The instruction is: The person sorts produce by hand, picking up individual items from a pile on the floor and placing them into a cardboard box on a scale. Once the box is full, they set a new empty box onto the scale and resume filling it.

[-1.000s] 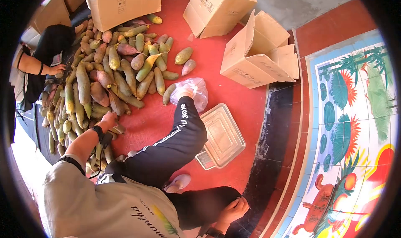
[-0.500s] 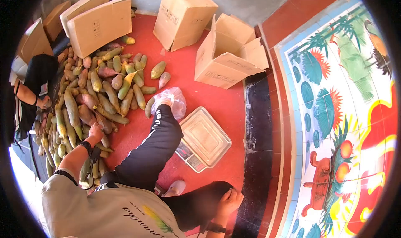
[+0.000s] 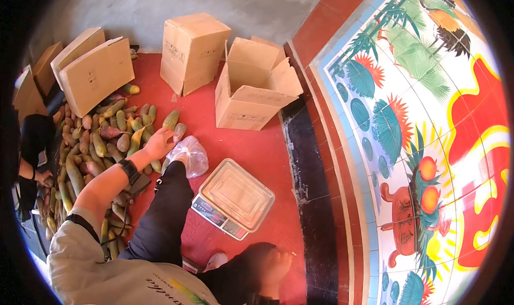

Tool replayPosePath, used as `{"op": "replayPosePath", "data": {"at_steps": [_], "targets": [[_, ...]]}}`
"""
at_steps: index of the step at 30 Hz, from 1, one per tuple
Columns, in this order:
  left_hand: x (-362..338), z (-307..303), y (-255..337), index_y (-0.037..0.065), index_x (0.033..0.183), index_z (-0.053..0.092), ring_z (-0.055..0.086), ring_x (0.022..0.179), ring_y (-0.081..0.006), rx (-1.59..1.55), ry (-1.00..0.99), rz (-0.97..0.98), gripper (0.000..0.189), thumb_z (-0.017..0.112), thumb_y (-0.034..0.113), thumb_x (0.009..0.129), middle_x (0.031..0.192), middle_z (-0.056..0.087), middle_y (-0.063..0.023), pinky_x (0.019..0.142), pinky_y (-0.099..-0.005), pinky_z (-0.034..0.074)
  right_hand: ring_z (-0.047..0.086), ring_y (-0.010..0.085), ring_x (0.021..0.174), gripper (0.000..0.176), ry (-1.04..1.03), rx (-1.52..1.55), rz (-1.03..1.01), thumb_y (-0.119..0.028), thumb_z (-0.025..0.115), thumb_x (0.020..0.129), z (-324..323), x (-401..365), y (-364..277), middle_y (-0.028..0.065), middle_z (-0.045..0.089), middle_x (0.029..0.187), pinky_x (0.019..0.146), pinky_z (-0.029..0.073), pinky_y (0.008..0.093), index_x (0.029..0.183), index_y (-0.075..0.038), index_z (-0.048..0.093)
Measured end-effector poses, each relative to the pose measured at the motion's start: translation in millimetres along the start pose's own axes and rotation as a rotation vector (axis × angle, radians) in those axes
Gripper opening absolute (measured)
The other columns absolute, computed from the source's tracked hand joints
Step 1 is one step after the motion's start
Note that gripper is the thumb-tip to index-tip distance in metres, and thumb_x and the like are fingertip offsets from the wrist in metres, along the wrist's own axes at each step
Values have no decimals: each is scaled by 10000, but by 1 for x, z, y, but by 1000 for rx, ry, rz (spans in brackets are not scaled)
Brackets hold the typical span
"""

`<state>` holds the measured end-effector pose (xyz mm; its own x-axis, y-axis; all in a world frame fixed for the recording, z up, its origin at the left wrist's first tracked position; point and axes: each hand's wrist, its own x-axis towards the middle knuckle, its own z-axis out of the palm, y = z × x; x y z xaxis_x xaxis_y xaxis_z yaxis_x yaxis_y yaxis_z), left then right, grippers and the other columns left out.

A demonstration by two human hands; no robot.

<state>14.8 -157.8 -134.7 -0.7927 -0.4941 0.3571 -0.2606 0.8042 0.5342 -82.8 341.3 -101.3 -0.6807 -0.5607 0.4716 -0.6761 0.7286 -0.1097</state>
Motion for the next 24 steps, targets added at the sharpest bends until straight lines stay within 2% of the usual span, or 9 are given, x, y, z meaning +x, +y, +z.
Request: {"op": "replayPosePath", "data": {"at_steps": [6, 7, 10, 11, 17, 18, 21, 23, 24], "targets": [[107, 38, 36, 85, 1137, 539, 486, 1104, -342, 48, 21, 145, 438, 648, 114, 713, 1229, 481, -134, 928, -395, 423, 526, 334, 765, 85, -110, 71, -13, -37, 565, 738, -5, 13, -9, 131, 585, 873, 698, 416, 428, 819, -39, 592], [125, 45, 40, 92, 1170, 523, 468, 1134, -341, 70, 1, 151, 477, 651, 116, 711, 1277, 452, -130, 943, -397, 416, 531, 328, 761, 84, -28, 69, -71, -40, 570, 737, 2, 13, -4, 124, 590, 871, 695, 421, 420, 818, -41, 593], [177, 72, 45, 109, 1218, 485, 416, 1197, -334, 151, 58, 163, 536, 656, 115, 710, 1340, 391, -120, 960, -407, 403, 536, 318, 759, 84, -44, 96, -35, -44, 576, 735, 7, 15, 1, 118, 595, 875, 690, 425, 414, 818, -41, 594], [194, 74, 50, 118, 1292, 413, 345, 1266, -314, 145, -41, 95, 625, 655, 107, 715, 1413, 301, -105, 990, -416, 377, 537, 308, 758, 87, -69, 126, -23, -41, 577, 732, 6, 16, 1, 113, 597, 875, 689, 427, 408, 817, -42, 596], [264, 99, 82, 119, 1402, 230, 248, 1337, -285, 196, -39, 29, 766, 617, 70, 744, 1477, 186, -89, 1055, -398, 306, 548, 317, 775, 98, -113, 143, 37, -50, 577, 766, 2, 23, 1, 132, 597, 891, 693, 437, 404, 860, -24, 591], [272, 105, 83, 119, 1402, 230, 248, 1337, -285, 187, -35, 27, 766, 617, 70, 744, 1477, 186, -89, 1055, -398, 306, 559, 333, 793, 111, -143, 133, 64, -70, 578, 800, 2, 22, 3, 150, 597, 904, 702, 448, 417, 896, -14, 588], [291, 122, 81, 127, 1430, 141, 314, 1298, -288, 272, -19, -11, 810, 581, 37, 756, 1435, 273, -100, 1048, -393, 312, 550, 325, 836, 144, -185, 132, 90, -47, 595, 772, 2, 22, 4, 148, 595, 957, 740, 432, 418, 912, -12, 590], [297, 127, 81, 88, 1344, 371, 431, 1191, -287, 264, -185, -128, 621, 561, 19, 757, 1283, 443, -114, 986, -380, 383, 552, 327, 831, 145, -186, 148, 90, -43, 595, 772, 2, 25, 4, 151, 594, 951, 737, 435, 418, 913, -12, 590], [296, 129, 80, 88, 1344, 371, 431, 1191, -287, 264, -186, -131, 621, 561, 19, 757, 1283, 443, -114, 986, -380, 383, 553, 328, 827, 145, -188, 167, 96, -39, 594, 772, 2, 26, 4, 153, 593, 945, 734, 437, 419, 914, -12, 590]]}}
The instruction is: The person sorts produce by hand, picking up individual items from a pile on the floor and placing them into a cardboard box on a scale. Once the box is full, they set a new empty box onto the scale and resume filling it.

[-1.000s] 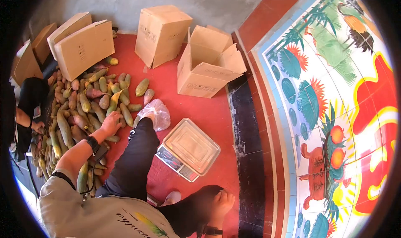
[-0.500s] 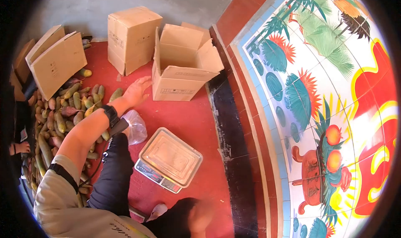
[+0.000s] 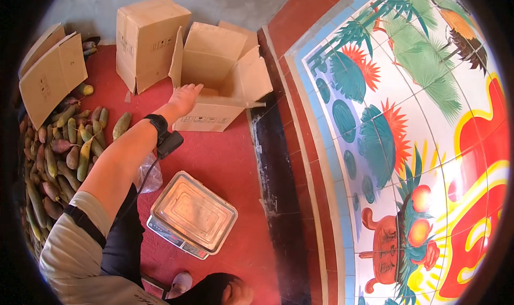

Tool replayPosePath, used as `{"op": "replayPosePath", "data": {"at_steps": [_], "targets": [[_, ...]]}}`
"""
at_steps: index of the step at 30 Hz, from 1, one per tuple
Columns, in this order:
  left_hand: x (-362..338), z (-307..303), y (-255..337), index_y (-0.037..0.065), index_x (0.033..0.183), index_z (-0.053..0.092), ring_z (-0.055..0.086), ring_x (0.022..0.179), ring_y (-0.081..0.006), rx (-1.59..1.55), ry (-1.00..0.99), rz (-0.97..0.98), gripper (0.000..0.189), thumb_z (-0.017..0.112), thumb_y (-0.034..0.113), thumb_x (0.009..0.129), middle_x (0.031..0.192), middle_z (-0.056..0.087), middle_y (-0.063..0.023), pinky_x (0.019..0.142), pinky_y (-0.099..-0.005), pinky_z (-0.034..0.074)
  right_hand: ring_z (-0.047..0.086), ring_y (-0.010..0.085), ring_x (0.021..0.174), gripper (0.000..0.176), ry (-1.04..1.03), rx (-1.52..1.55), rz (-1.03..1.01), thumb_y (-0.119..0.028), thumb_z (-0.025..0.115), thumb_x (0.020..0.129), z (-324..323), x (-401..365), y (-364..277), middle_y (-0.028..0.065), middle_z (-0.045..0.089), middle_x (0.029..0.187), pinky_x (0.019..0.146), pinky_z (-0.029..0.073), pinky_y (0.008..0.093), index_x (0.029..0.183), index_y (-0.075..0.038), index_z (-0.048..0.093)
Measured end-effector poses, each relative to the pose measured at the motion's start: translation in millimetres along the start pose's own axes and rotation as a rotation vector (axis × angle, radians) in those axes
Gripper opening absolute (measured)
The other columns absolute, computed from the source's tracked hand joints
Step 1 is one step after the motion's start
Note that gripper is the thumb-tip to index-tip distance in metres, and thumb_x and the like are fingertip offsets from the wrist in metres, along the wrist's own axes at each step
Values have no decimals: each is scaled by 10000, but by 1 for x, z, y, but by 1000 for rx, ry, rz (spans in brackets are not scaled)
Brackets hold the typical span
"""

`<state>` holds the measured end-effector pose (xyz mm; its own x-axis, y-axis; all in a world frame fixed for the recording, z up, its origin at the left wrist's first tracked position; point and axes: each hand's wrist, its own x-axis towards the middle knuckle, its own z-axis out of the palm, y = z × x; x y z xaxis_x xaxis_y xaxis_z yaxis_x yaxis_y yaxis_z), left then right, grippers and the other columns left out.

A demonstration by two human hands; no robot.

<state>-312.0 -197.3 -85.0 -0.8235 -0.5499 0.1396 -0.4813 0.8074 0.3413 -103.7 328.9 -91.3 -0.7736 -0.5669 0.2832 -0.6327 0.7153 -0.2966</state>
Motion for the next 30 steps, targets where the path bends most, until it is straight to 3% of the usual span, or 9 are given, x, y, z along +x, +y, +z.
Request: {"op": "replayPosePath", "data": {"at_steps": [2, 3, 5, 15, 19, 20, 24, 30], "targets": [[-3, 5, -2, 49, 1066, 611, 518, 1047, -271, 320, -90, 114, 323, 560, 20, 749, 1082, 535, -109, 885, -362, 455, 554, 330, 830, 144, -5, 1, 4, -40, 593, 773, 0, 2, -2, 155, 593, 946, 738, 438, 418, 914, -11, 590], [-7, 8, -3, 49, 1066, 611, 518, 1047, -271, 322, -93, 114, 323, 560, 20, 749, 1082, 535, -109, 885, -362, 455, 555, 331, 833, 142, -8, 0, 15, -40, 591, 775, 0, 2, -3, 156, 593, 948, 741, 440, 417, 914, -10, 590], [-16, 18, -10, 58, 779, 646, 534, 955, -276, 254, 93, 191, 92, 582, 36, 717, 971, 530, -105, 785, -355, 487, 557, 333, 837, 141, -10, -2, 15, -42, 590, 777, -1, 1, -4, 158, 593, 949, 743, 442, 416, 913, -8, 591], [-71, -18, -46, 55, 789, 611, 553, 918, -309, 51, 169, 314, 69, 576, 101, 751, 928, 541, -127, 772, -397, 478, 560, 343, 843, 145, 20, 10, -18, -59, 588, 794, 3, -3, -1, 165, 593, 958, 743, 446, 419, 929, -4, 590], [-72, -11, -48, 50, 907, 636, 578, 913, -337, -83, 41, 186, 219, 595, 220, 776, 942, 603, -163, 807, -412, 469, 558, 342, 850, 151, 39, 0, -5, -71, 588, 799, 2, -3, -5, 164, 593, 958, 742, 446, 420, 934, -3, 590], [-67, -3, -52, 39, 944, 640, 583, 923, -345, -121, -24, 122, 274, 601, 256, 781, 948, 623, -176, 818, -413, 465, 548, 321, 802, 116, 64, 0, -37, -50, 583, 766, 0, 3, -9, 138, 596, 919, 711, 436, 403, 877, -18, 593], [-57, 2, -55, 26, 993, 640, 584, 948, -348, -318, -59, 2, 325, 597, 277, 790, 965, 635, -189, 835, -406, 458, 541, 295, 758, 91, 108, 1, -65, -36, 584, 733, 7, -7, 4, 109, 599, 882, 684, 423, 386, 823, -31, 598], [-39, -8, -71, 4, 987, 643, 615, 881, -346, -487, 141, -34, 331, 625, 258, 774, 910, 633, -236, 785, -390, 473, 544, 288, 769, 112, 88, 13, -38, -47, 601, 727, 6, -7, 7, 100, 598, 892, 691, 421, 391, 839, -47, 596]]}}
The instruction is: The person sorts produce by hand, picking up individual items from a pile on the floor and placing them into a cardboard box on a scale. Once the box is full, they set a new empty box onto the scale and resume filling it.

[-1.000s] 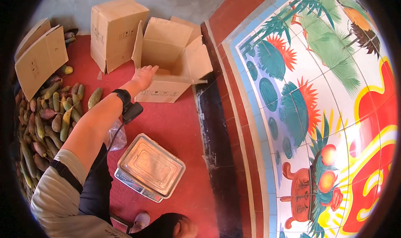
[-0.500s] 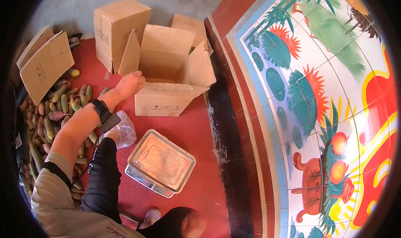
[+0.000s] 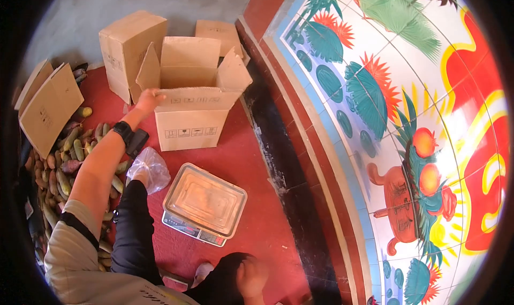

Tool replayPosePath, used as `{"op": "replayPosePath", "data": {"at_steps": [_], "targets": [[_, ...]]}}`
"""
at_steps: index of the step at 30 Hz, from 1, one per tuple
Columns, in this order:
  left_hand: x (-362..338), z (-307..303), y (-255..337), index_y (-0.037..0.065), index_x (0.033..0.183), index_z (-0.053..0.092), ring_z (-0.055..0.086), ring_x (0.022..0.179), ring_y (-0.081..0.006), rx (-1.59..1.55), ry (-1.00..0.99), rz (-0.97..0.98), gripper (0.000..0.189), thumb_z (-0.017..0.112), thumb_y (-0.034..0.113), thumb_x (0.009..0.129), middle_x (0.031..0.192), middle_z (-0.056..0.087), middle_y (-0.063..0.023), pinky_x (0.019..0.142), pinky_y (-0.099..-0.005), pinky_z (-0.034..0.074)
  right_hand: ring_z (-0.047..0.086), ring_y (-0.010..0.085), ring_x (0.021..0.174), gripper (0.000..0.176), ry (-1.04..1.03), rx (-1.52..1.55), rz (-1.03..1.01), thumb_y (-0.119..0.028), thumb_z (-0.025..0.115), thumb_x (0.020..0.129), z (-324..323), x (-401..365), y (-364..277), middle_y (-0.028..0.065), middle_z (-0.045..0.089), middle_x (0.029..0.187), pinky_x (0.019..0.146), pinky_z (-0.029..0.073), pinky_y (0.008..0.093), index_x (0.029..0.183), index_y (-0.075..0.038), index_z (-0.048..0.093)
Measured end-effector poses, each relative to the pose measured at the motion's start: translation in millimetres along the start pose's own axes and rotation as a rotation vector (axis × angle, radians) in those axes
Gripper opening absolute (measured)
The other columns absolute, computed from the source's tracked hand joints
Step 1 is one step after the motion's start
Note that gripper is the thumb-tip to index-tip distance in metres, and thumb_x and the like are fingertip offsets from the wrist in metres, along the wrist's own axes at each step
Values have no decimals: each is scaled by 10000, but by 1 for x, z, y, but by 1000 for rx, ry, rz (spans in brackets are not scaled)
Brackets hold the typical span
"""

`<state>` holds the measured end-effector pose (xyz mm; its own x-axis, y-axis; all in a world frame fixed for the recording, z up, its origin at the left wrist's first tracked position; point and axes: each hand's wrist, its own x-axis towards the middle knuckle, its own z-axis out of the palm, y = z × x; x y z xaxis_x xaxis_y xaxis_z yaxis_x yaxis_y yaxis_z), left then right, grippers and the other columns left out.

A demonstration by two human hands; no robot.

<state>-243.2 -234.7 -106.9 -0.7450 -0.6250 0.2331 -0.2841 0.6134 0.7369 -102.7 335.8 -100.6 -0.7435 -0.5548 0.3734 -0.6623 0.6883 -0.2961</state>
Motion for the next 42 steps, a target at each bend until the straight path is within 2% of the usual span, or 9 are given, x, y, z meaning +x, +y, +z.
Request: {"op": "replayPosePath", "data": {"at_steps": [8, 13, 14, 16, 26, 32, 35, 38, 42], "targets": [[27, -61, 22, -43, 1043, 611, 641, 779, -248, -56, 342, 71, 350, 656, 196, 791, 873, 664, -195, 731, -327, 481, 578, 298, 844, 144, -27, 14, 50, -103, 621, 736, 2, -2, 1, 110, 624, 934, 759, 435, 426, 868, -49, 603], [37, -84, 28, -9, 1065, 618, 614, 733, -158, -71, 308, 38, 312, 629, 186, 821, 817, 659, -135, 688, -297, 473, 584, 293, 852, 140, -17, 16, 70, -113, 622, 745, 4, -5, 0, 109, 626, 937, 761, 436, 427, 870, -52, 604], [39, -88, 33, -9, 1065, 618, 614, 733, -158, -68, 306, 45, 312, 629, 186, 821, 817, 659, -135, 688, -297, 473, 582, 290, 866, 141, -16, 6, 59, -115, 623, 747, 4, -5, 1, 106, 625, 948, 763, 435, 425, 872, -53, 604], [46, -95, 47, -30, 1037, 613, 626, 847, -334, 11, 263, 74, 333, 630, 208, 805, 917, 641, -225, 766, -364, 477, 581, 286, 880, 142, -9, -6, 56, -118, 625, 749, 5, -5, -1, 103, 624, 958, 766, 434, 422, 874, -54, 605], [7, -116, 164, -67, 1102, 570, 614, 883, -312, 20, 259, 206, 416, 623, 234, 820, 950, 636, -236, 804, -349, 461, 555, 275, 781, 94, 90, -17, 10, -49, 612, 729, -2, -2, -8, 94, 605, 900, 686, 428, 378, 822, -36, 599], [-29, -102, 182, -76, 1085, 575, 565, 728, -175, -237, 128, 220, 395, 626, 219, 827, 798, 629, -146, 720, -295, 459, 554, 282, 825, 103, 96, -5, 16, -69, 611, 746, 1, -9, -5, 101, 598, 932, 719, 432, 393, 841, -33, 595], [-52, -84, 177, -42, 968, 626, 474, 638, -113, -361, 90, 327, 255, 631, 169, 825, 709, 597, -84, 629, -274, 440, 557, 289, 855, 111, 94, -2, 36, -83, 616, 753, -1, -12, -5, 107, 596, 948, 741, 438, 407, 850, -32, 600], [-90, -66, 181, -26, 938, 638, 519, 669, -116, -306, 163, 388, 195, 634, 127, 818, 745, 621, -93, 656, -276, 456, 558, 288, 846, 108, 119, -3, 27, -80, 616, 751, -2, -15, -5, 107, 597, 947, 736, 440, 405, 845, -30, 601], [-148, -51, 178, -16, 949, 642, 620, 811, -230, -331, 152, 456, 165, 606, 31, 795, 869, 641, -151, 740, -298, 476, 558, 288, 843, 109, 150, -27, 14, -80, 617, 748, -4, -17, -6, 108, 596, 945, 735, 441, 402, 844, -30, 602]]}}
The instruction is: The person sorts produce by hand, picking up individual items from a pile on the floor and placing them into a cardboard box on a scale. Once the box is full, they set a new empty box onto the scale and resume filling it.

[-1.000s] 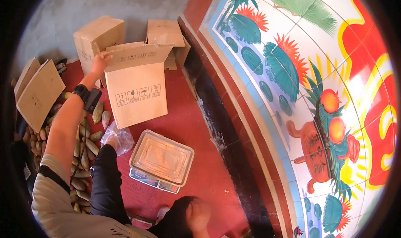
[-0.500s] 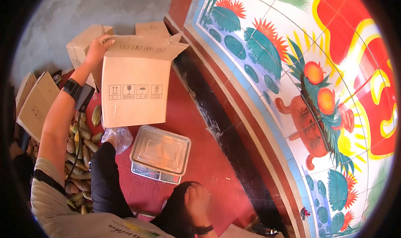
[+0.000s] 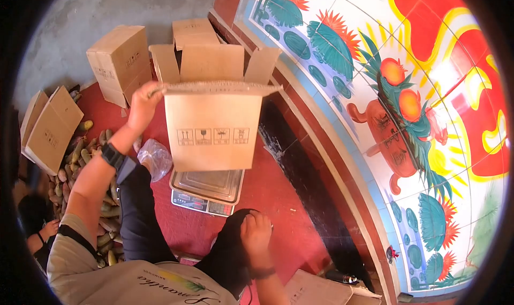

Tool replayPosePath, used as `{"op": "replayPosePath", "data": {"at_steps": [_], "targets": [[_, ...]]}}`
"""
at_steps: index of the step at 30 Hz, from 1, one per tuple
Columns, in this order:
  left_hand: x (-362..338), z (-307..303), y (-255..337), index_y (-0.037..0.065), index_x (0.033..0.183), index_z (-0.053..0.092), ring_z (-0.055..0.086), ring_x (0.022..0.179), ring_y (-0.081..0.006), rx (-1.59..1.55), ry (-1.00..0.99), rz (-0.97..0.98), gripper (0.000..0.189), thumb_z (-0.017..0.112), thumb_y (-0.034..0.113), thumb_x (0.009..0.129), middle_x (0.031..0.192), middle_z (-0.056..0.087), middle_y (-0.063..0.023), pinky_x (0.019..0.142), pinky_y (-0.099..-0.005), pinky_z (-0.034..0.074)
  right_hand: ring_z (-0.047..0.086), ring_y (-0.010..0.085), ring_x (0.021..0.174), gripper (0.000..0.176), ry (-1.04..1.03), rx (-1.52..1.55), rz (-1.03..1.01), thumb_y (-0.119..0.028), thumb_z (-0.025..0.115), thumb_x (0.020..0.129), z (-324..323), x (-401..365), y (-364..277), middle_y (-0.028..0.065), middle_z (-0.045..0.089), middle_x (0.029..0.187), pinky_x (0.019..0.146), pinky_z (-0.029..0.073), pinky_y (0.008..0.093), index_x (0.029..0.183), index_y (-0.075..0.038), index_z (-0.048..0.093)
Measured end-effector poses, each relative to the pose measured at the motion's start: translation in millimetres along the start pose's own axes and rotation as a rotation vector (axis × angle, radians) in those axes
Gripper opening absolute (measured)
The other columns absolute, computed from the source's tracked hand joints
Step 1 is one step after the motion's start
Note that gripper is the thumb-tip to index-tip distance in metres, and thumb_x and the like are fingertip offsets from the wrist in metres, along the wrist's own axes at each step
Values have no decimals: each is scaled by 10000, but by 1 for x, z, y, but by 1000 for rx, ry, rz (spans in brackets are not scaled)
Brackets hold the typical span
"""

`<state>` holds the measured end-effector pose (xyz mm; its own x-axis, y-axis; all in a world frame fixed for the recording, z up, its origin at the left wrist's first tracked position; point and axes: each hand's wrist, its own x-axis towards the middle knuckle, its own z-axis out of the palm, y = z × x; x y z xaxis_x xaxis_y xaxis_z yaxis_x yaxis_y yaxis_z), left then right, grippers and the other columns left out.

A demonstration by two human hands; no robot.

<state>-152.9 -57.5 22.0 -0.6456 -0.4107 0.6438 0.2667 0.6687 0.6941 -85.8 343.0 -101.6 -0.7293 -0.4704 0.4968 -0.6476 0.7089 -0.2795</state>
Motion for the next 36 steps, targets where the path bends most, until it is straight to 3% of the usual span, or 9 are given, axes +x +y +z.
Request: {"op": "replayPosePath", "data": {"at_steps": [8, 10, 12, 15, 21, 25, 32, 36], "targets": [[-103, -43, 30, -3, 994, 628, 609, 900, -274, -49, -286, 75, 260, 572, -69, 749, 968, 633, -139, 807, -332, 477, 552, 310, 810, 95, 21, -22, -26, -54, 593, 754, -4, 0, 1, 121, 593, 908, 728, 441, 403, 843, -22, 594], [-127, -56, 34, -1, 993, 629, 607, 912, -274, -61, -325, 55, 263, 568, -78, 749, 967, 633, -139, 818, -334, 476, 551, 320, 794, 86, 19, -25, -16, -34, 577, 759, -4, -3, 0, 128, 591, 876, 725, 440, 404, 842, -14, 589], [-152, -67, 38, 3, 994, 629, 605, 926, -277, -169, -393, -109, 264, 571, -79, 750, 961, 635, -138, 822, -330, 475, 537, 320, 796, 129, 12, -27, 3, -75, 597, 758, -2, -5, 4, 135, 572, 881, 729, 442, 409, 873, -19, 582], [-176, -81, 42, 5, 994, 629, 605, 924, -272, -138, -407, -86, 271, 590, -82, 740, 977, 634, -132, 820, -318, 475, 526, 348, 789, 168, 41, -43, -12, -75, 589, 764, -4, -4, 0, 161, 555, 868, 717, 431, 438, 917, -10, 568], [-180, -84, 52, 3, 989, 626, 607, 916, -261, -213, -429, -53, 277, 586, -93, 733, 964, 630, -127, 815, -310, 478, 518, 382, 825, 259, 67, -65, 14, -73, 576, 773, -8, -4, -2, 198, 546, 897, 739, 426, 451, 1015, 11, 537], [-174, -80, 65, 3, 982, 628, 597, 898, -229, -241, -388, -152, 223, 584, -60, 773, 936, 620, -113, 803, -301, 469, 517, 375, 838, 307, 73, -69, 42, -74, 570, 783, -8, -9, -1, 198, 544, 907, 751, 425, 445, 1071, 19, 521], [-172, -82, 50, 1, 992, 631, 578, 936, -179, -326, -449, -254, 180, 569, -23, 825, 984, 617, -85, 841, -292, 452, 502, 370, 765, 271, 108, -83, 20, -81, 581, 778, -12, -10, -2, 183, 511, 823, 678, 425, 445, 1025, 21, 535], [-173, -94, 52, 8, 991, 635, 575, 875, -149, -386, -446, -201, 179, 564, -31, 832, 942, 611, -71, 792, -263, 444, 499, 365, 757, 275, 133, -75, 3, -88, 587, 775, -8, -11, 2, 181, 509, 814, 675, 424, 441, 1023, 19, 535]]}}
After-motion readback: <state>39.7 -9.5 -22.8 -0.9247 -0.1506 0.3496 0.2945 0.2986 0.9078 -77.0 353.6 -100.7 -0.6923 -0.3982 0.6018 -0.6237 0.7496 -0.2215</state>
